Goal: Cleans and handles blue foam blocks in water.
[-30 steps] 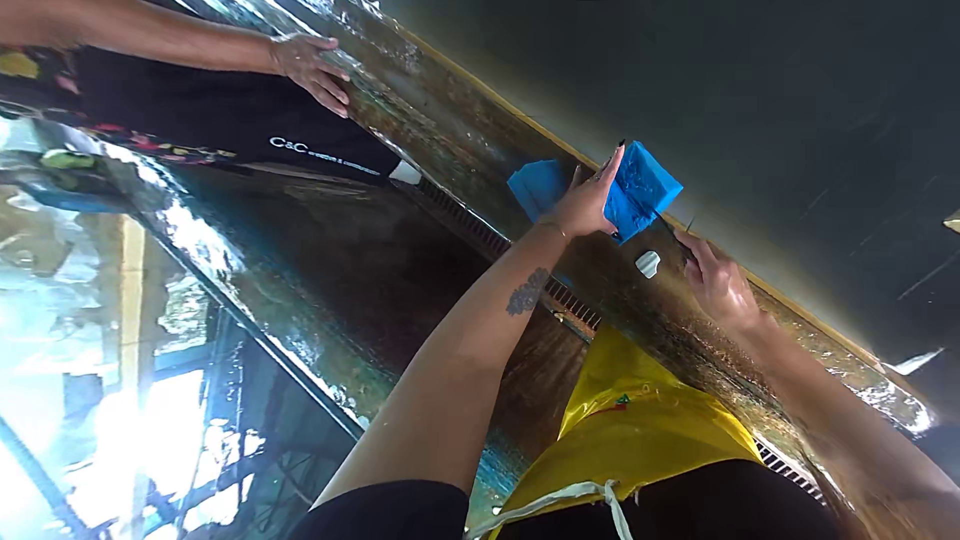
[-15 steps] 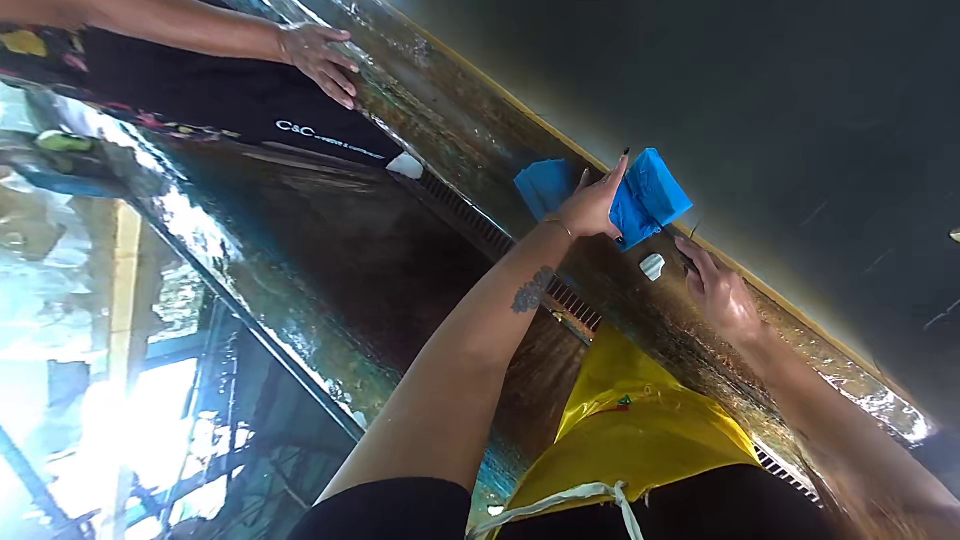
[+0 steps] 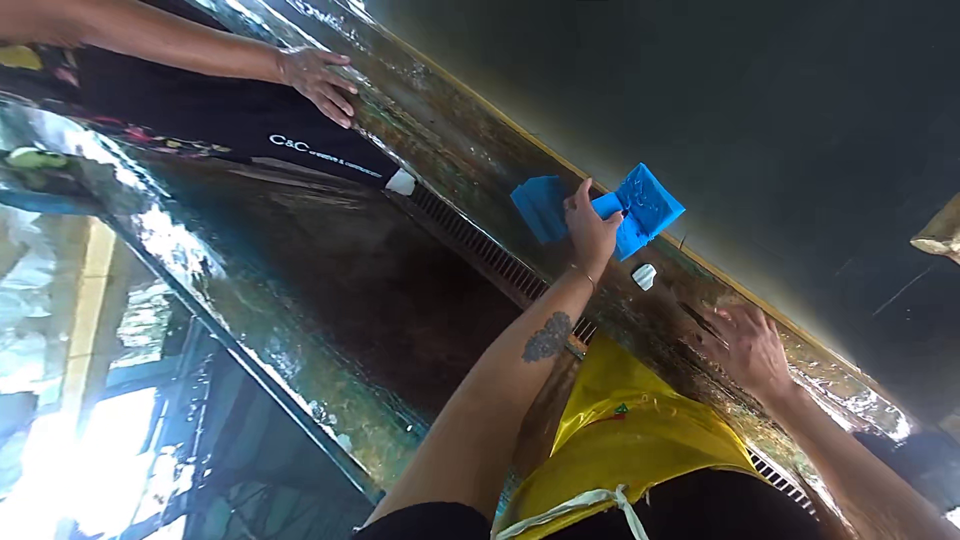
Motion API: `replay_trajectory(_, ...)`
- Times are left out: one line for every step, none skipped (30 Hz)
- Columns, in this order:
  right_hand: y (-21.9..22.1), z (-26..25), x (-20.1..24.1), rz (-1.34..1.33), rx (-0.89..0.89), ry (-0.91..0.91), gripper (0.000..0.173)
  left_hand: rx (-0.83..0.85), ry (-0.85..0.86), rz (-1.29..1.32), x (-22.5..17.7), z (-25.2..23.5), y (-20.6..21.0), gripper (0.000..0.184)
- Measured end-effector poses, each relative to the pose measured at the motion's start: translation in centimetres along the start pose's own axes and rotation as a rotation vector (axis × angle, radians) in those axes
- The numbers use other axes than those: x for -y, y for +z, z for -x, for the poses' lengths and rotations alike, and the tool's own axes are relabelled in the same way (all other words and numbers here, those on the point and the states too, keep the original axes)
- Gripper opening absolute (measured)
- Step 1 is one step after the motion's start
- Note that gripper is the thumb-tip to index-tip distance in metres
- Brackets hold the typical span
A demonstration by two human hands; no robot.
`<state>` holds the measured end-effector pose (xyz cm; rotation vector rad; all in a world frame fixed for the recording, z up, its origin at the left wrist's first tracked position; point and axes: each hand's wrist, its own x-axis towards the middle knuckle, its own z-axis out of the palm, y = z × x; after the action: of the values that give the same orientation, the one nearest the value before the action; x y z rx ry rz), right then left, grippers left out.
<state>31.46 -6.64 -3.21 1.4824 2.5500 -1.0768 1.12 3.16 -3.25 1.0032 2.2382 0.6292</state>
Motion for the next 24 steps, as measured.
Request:
replay_trajectory(-1.1, -1.5, 0.5, -0.042, -0.097, -0.007, 0.041, -0.042, -0.046, 0.095, -0.1, 0.4, 0.4, 0.074)
replay_trajectory(-2.1, -3.4, 0.9, -0.109, -0.190, 0.006, 0.044, -0.061, -0.046, 0.178, -0.2, 0.8, 0.5, 0.067)
replay_trajectory(-3.0, -5.5, 1.4, -0.197, -0.259, 0.035, 0.053, -0.057, -0.006, 0.245, -0.3, 1.1, 0.4, 0.059)
replay_trajectory(-3.7, -7.8, 1.7, -0.304, -0.295, 0.069, 0.066, -0.030, 0.058, 0.303, -0.7, 1.5, -0.1, 0.054)
replay_trajectory(-4.4, -10.1, 2.0, -0.456, -0.294, 0.109, 0.083, 0.016, 0.141, 0.359, -1.3, 1.9, -0.7, 0.053)
replay_trajectory(-4.8, -12.2, 2.3, -0.658, -0.267, 0.153, 0.096, 0.077, 0.223, 0.418, -2.2, 2.4, -1.6, 0.055)
replay_trajectory(-4.9, -14.0, 2.8, -0.873, -0.230, 0.177, 0.100, 0.142, 0.291, 0.476, -3.1, 2.9, -2.6, 0.057)
replay_trajectory(-4.9, -15.3, 3.2, -1.087, -0.194, 0.184, 0.092, 0.194, 0.329, 0.538, -3.8, 3.3, -3.5, 0.062)
replay_trajectory(-4.9, -16.2, 3.7, -1.268, -0.170, 0.195, 0.074, 0.217, 0.330, 0.586, -4.3, 3.6, -4.2, 0.066)
replay_trajectory(-5.1, -16.8, 4.1, -1.406, -0.167, 0.203, 0.052, 0.211, 0.284, 0.603, -4.5, 3.7, -4.7, 0.067)
replay_trajectory(-5.3, -17.1, 4.7, -1.497, -0.206, 0.211, 0.032, 0.187, 0.192, 0.578, -4.5, 3.7, -5.1, 0.063)
replay_trajectory(-5.5, -17.1, 5.3, -1.524, -0.267, 0.196, 0.022, 0.192, 0.064, 0.530, -4.4, 3.6, -5.3, 0.056)
replay_trajectory(-5.6, -17.0, 5.8, -1.509, -0.328, 0.162, 0.017, 0.218, -0.054, 0.503, -4.2, 3.6, -5.2, 0.050)
replay_trajectory(-5.7, -16.7, 6.2, -1.471, -0.379, 0.129, 0.017, 0.241, -0.150, 0.512, -4.2, 4.0, -4.9, 0.048)
replay_trajectory(-5.9, -16.5, 6.4, -1.429, -0.415, 0.111, 0.017, 0.241, -0.213, 0.553, -4.3, 4.3, -4.4, 0.048)
replay_trajectory(-6.2, -16.3, 6.2, -1.404, -0.444, 0.107, 0.015, 0.201, -0.251, 0.614, -4.6, 4.6, -3.7, 0.046)
replay_trajectory(-6.3, -16.3, 5.5, -1.389, -0.480, 0.112, 0.012, 0.141, -0.269, 0.686, -5.0, 4.8, -2.8, 0.043)
replay_trajectory(-6.3, -16.4, 4.7, -1.365, -0.522, 0.135, 0.009, 0.098, -0.273, 0.762, -5.7, 4.9, -1.7, 0.041)
replay_trajectory(-6.3, -16.6, 3.6, -1.334, -0.567, 0.165, 0.010, 0.091, -0.269, 0.843, -6.5, 5.0, -0.6, 0.039)
replay_trajectory(-6.4, -16.7, 2.5, -1.292, -0.608, 0.183, 0.013, 0.108, -0.247, 0.912, -7.4, 4.8, 0.5, 0.038)
replay_trajectory(-6.7, -16.9, 1.3, -1.223, -0.641, 0.193, 0.020, 0.149, -0.194, 0.947, -8.0, 4.6, 1.5, 0.038)
replay_trajectory(-7.2, -17.1, 0.1, -1.133, -0.672, 0.213, 0.030, 0.186, -0.103, 0.918, -8.6, 4.2, 2.6, 0.038)
replay_trajectory(-7.6, -17.7, -1.2, -1.042, -0.731, 0.256, 0.036, 0.217, -0.004, 0.828, -8.9, 3.7, 3.6, 0.038)
replay_trajectory(-7.9, -18.1, -2.5, -0.943, -0.759, 0.325, 0.042, 0.242, 0.078, 0.678, -9.1, 3.0, 4.6, 0.037)
